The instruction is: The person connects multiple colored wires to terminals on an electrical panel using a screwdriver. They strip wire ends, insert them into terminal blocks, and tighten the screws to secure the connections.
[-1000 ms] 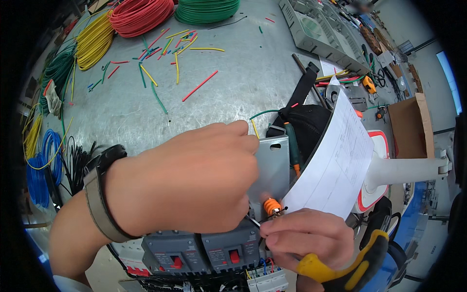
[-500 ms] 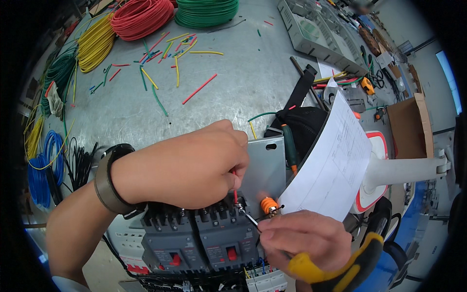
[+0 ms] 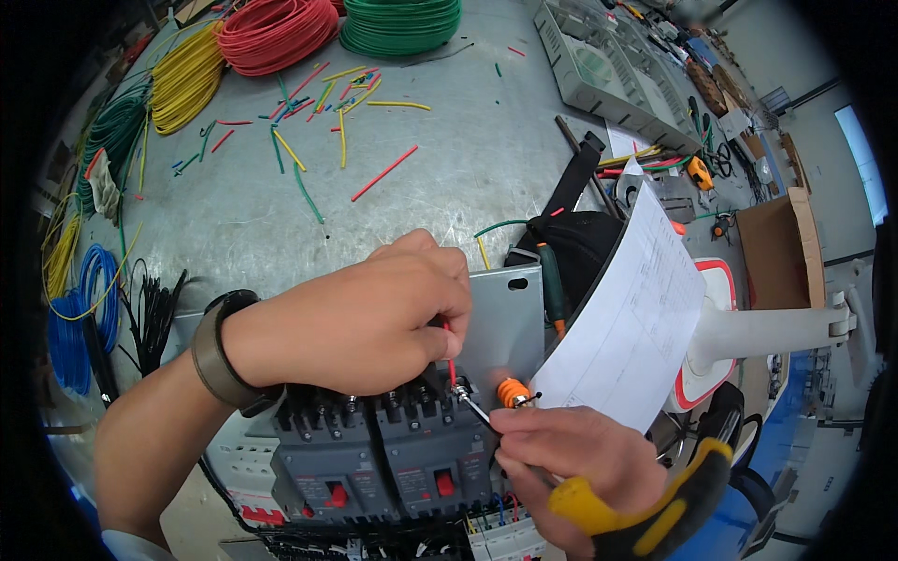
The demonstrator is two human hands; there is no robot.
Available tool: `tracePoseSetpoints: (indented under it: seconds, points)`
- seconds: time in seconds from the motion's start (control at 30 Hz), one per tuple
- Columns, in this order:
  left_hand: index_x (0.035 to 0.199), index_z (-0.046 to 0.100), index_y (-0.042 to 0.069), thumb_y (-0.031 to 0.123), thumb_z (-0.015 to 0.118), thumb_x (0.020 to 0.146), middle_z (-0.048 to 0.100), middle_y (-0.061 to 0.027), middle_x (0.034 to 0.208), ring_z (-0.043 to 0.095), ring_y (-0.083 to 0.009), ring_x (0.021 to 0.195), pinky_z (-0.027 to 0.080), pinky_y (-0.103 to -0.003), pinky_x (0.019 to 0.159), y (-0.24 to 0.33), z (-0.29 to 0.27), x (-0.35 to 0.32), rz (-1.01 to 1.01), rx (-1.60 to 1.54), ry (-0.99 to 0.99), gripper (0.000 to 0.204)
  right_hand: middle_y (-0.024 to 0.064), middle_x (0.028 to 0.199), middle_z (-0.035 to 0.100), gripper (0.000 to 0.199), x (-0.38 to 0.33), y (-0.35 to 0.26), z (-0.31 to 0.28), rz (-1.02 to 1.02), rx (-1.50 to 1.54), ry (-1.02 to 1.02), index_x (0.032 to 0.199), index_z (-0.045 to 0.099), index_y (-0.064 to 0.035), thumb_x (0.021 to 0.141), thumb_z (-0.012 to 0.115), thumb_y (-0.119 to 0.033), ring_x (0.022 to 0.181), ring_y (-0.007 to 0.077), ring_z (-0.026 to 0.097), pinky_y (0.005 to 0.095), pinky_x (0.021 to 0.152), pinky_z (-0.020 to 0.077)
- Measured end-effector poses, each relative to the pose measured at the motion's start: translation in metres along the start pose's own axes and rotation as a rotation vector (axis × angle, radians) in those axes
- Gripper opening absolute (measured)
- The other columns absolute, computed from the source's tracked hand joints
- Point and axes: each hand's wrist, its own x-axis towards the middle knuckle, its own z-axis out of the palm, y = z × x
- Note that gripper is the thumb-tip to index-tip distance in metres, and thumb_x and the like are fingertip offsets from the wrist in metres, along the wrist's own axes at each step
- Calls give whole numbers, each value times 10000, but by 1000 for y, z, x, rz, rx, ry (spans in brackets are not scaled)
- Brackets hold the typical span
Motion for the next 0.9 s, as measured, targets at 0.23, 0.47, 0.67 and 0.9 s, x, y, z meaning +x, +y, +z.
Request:
tracePoseSetpoints:
  seconds: [0.23,0.47,0.67,0.9]
  points:
    - [941,709,24,85,744,949,639,-102,1053,554,-331,1147,443,-432,1050,3,2,-1,-28,5,28,70,126,1111,837,351,-9,9,38,-194,-30,308,1038,748,-90,779,932,59,879,290,816,340,748,654]
    - [945,724,31,80,759,934,654,-108,1047,562,-335,1161,448,-432,1057,6,3,1,-52,15,42,61,166,1038,798,305,-9,21,44,-366,-86,367,1054,746,2,810,922,-45,798,296,774,411,705,645]
    - [954,734,40,89,765,940,660,-102,1052,564,-331,1166,447,-431,1065,7,2,1,-40,33,36,59,128,982,755,279,-2,17,45,-349,-34,359,1079,740,-8,832,867,-14,774,296,720,412,737,621]
    - [969,743,47,101,768,950,666,-98,1046,570,-331,1151,450,-429,1059,7,0,3,-50,22,15,63,132,1218,740,409,13,19,8,-350,-37,53,1186,760,-21,781,760,38,1038,360,736,435,889,615]
